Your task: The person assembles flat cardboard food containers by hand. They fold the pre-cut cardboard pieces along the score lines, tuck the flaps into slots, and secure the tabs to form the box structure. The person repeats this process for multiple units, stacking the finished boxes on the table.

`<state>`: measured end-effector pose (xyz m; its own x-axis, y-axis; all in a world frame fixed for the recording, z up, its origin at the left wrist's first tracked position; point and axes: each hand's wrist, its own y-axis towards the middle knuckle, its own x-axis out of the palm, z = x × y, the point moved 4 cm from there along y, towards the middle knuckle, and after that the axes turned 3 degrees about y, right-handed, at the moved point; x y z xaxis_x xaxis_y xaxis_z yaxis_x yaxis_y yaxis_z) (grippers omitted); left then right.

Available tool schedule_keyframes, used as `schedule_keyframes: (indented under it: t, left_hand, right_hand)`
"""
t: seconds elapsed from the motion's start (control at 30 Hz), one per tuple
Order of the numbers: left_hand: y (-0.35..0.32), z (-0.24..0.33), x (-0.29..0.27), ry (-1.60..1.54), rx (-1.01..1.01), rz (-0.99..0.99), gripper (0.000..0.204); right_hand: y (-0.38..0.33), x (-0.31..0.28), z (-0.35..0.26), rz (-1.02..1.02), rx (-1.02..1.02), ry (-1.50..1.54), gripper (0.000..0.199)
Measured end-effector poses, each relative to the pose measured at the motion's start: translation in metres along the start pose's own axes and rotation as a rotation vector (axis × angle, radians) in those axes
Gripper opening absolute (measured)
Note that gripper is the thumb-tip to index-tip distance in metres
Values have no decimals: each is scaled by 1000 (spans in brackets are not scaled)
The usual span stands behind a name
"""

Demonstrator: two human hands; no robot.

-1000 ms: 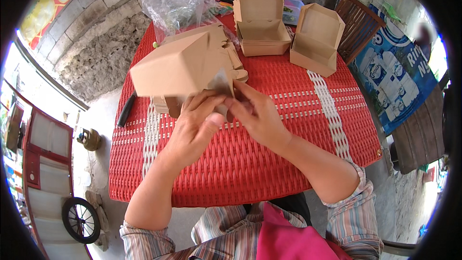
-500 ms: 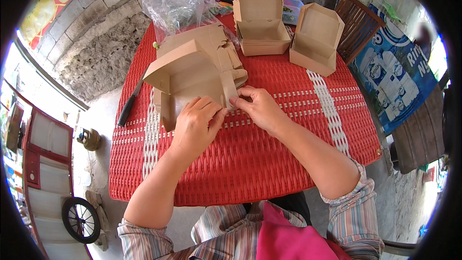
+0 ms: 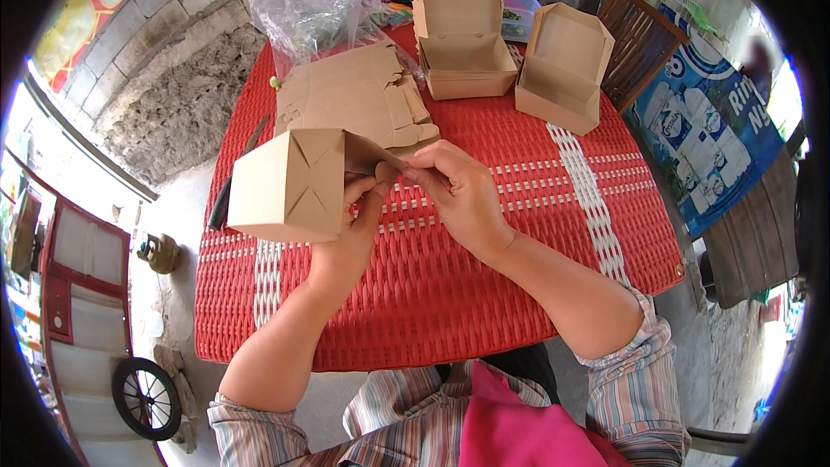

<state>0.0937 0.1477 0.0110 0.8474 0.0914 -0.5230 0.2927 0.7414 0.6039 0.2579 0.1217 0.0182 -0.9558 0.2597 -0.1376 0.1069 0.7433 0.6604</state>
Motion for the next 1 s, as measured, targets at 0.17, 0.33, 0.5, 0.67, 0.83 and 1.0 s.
schedule_keyframes:
  t: [0.17,0.33,0.5,0.67,0.83,1.0]
  left_hand:
    - [0,3,-4,-134,-190,-5,11]
    - [2,-15,4,-55,-267,-121,14]
    - [3,-30,16,-247,-381,-221,13]
    - [5,-18,13,-137,-181,-153,9]
    - [5,-28,17,-179,-245,-220,8]
    - [0,-30,17,-14,-110,-60,9]
  right_hand:
    - [-1,-1,-1,41,-25,62,9]
    - [-1,-1,6,-32,-7,-89,7]
    - [-1,-4,20,-158,202,-209,11]
    - [1,-5,18,-210,243,-227,13]
    - [1,-5,17,-206,231,-195,13]
    - [1,-4,22,-248,194,-216,14]
